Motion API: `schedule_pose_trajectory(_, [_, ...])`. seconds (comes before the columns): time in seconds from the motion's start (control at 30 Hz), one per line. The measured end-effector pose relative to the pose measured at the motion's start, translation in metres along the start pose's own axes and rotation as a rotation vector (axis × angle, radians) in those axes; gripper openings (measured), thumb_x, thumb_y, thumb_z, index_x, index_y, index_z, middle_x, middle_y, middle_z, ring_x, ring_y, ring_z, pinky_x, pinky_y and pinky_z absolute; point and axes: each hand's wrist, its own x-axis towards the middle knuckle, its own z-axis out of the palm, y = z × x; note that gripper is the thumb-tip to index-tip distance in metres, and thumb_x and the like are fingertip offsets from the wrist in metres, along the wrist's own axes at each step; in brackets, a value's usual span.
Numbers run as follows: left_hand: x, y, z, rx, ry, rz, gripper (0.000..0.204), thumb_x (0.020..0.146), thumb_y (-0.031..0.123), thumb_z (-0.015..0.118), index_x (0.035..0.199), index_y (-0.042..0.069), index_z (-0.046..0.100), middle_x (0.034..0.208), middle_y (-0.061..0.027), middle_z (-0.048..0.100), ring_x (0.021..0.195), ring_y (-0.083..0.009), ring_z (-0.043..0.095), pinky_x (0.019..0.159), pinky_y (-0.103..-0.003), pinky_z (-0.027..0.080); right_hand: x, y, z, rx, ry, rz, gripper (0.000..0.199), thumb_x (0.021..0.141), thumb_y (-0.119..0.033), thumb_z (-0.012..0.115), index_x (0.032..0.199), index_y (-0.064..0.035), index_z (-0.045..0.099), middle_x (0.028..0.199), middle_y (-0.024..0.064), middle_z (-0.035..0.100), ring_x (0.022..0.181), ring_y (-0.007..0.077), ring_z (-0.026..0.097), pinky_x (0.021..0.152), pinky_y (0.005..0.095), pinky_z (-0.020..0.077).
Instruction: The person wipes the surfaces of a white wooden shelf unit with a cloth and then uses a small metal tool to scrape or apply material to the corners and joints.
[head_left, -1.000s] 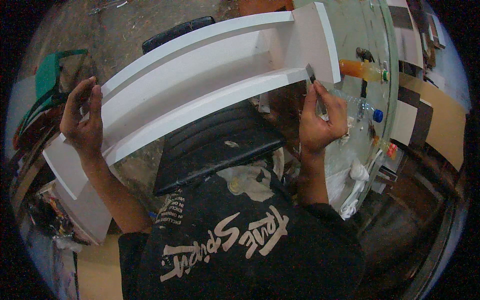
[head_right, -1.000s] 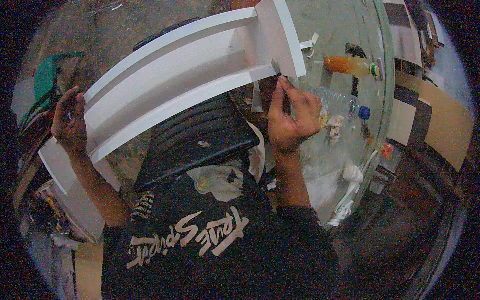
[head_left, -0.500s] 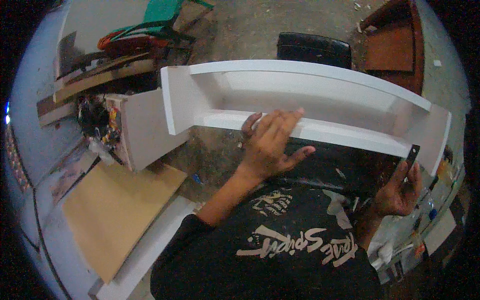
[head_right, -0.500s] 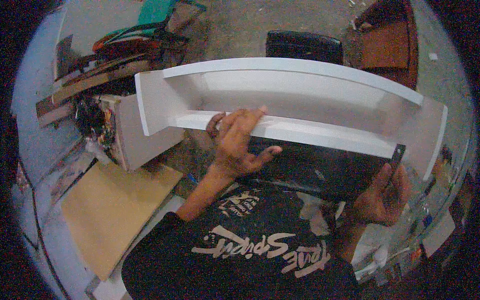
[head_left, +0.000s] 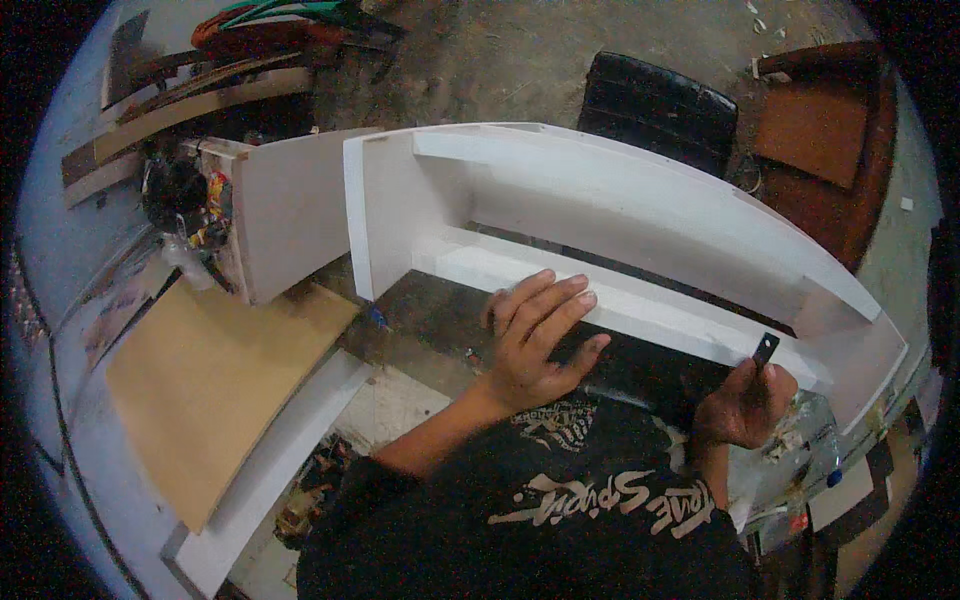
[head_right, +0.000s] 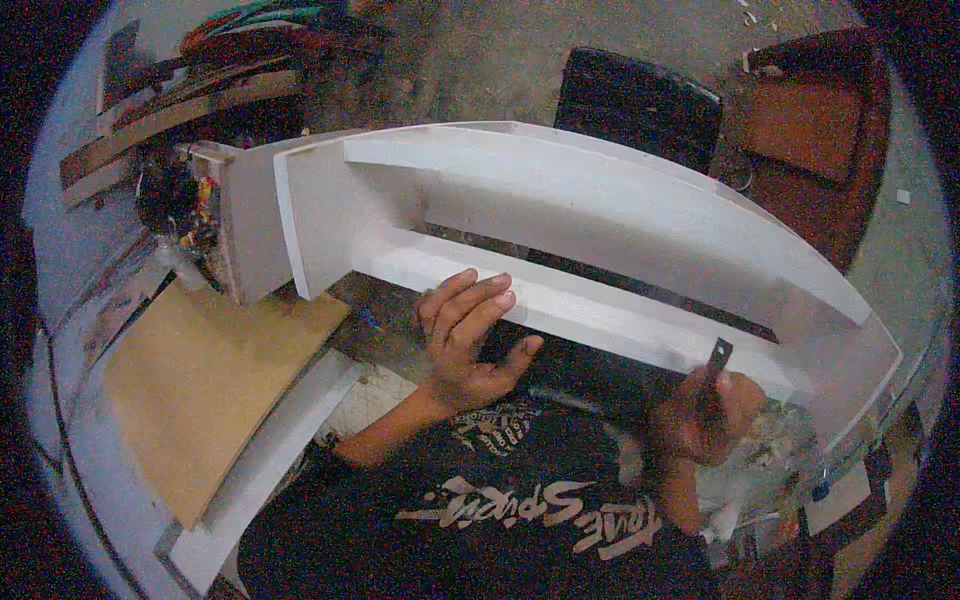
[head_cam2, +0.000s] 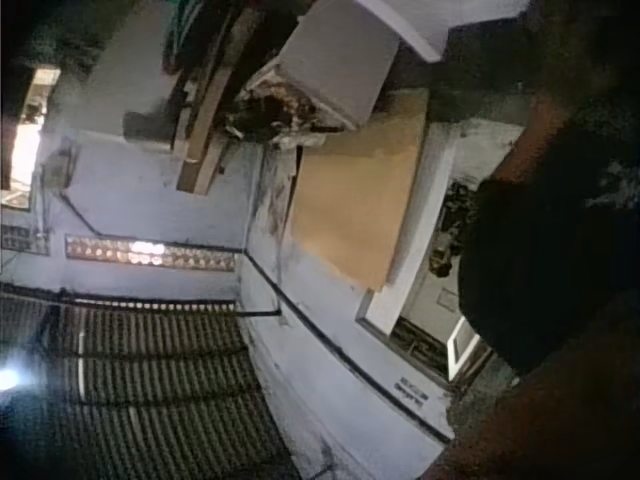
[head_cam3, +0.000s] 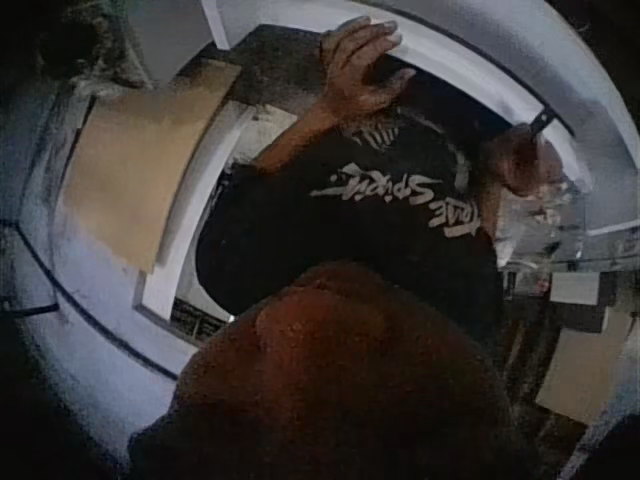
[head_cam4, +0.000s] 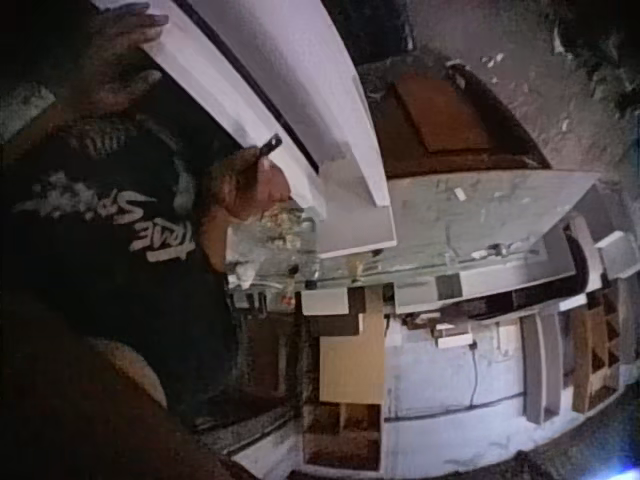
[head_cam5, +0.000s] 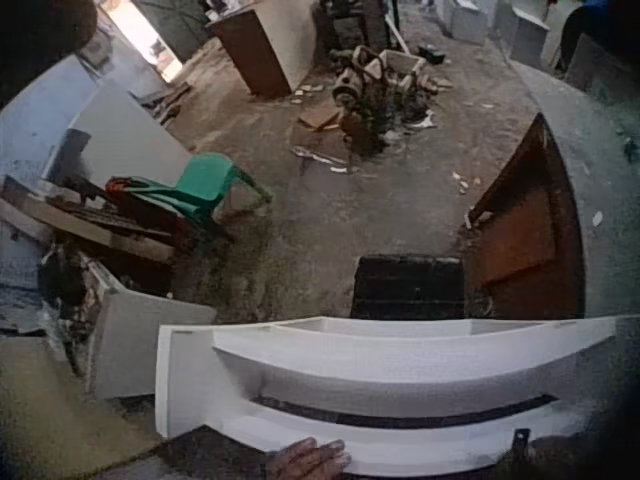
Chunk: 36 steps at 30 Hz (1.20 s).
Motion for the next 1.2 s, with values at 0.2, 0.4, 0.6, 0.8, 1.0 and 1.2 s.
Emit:
schedule_pose_trajectory(0.2, [0.004,0.004,0.002,-0.032,0.030,-0.002,0.039,0.084,0.032,0.078,0.116,0.013,0.064,0.122,-0.0056,0.068,0.123,-0.0268,0.051,0.105,-0.040,0.030,-0.005,0.004,-0.015,-0.169,-0.062,0.179,0.026,0.088,0.008,0.069,0.113,0.0024,0.063,0.097,0.0142,0.061,0.083,0.0216,0.059,0.071,0.0298,0.0492])
schedule_pose_trajectory(0.4, [-0.008,-0.002,-0.005,-0.059,0.074,-0.008,0.035,0.090,0.028,0.070,0.121,0.015,0.061,0.129,-0.0065,0.064,0.124,-0.0245,0.050,0.097,-0.037,0.035,0.003,-0.002,-0.009,-0.064,-0.069,0.121,0.029,0.088,0.009,0.068,0.116,0.0032,0.061,0.100,0.0131,0.061,0.085,0.0193,0.059,0.074,0.0291,0.0513])
schedule_pose_trajectory(0.6, [0.011,-0.039,-0.053,0.504,0.551,-0.304,0.058,0.101,0.021,0.056,0.147,-0.006,0.036,0.150,-0.0226,0.040,0.141,-0.0356,0.036,0.116,-0.048,0.030,0.001,0.000,0.003,-0.011,-0.040,0.178,0.029,0.089,0.009,0.067,0.117,0.0037,0.062,0.104,0.0106,0.060,0.088,0.0167,0.060,0.079,0.0276,0.0519])
schedule_pose_trajectory(0.8, [0.037,-0.046,-0.051,0.066,0.637,-0.334,0.042,0.102,0.009,0.052,0.138,-0.013,0.044,0.140,-0.0273,0.052,0.123,-0.0352,0.058,0.098,-0.042,0.052,0.014,-0.001,0.008,-0.054,-0.096,0.162,0.029,0.089,0.009,0.068,0.118,0.0040,0.063,0.100,0.0083,0.059,0.083,0.0138,0.058,0.072,0.0245,0.0484])
schedule_pose_trajectory(1.0, [0.034,-0.070,-0.050,0.358,0.760,-0.201,0.036,0.097,0.007,0.062,0.124,-0.015,0.056,0.130,-0.0280,0.059,0.112,-0.0367,0.065,0.091,-0.041,0.056,0.014,-0.006,0.008,-0.073,-0.043,0.188,0.029,0.081,0.005,0.076,0.109,0.0012,0.067,0.095,0.0134,0.066,0.082,0.0240,0.061,0.072,0.0325,0.0500])
schedule_pose_trajectory(1.2, [0.043,-0.072,-0.046,0.290,0.889,-0.231,0.030,0.092,0.005,0.070,0.115,-0.011,0.060,0.120,-0.0262,0.064,0.104,-0.0304,0.068,0.083,-0.037,0.056,0.017,-0.006,0.011,-0.016,-0.075,0.144,0.029,0.087,0.007,0.071,0.115,0.0017,0.065,0.098,0.0067,0.060,0.084,0.0125,0.060,0.073,0.0238,0.0489])
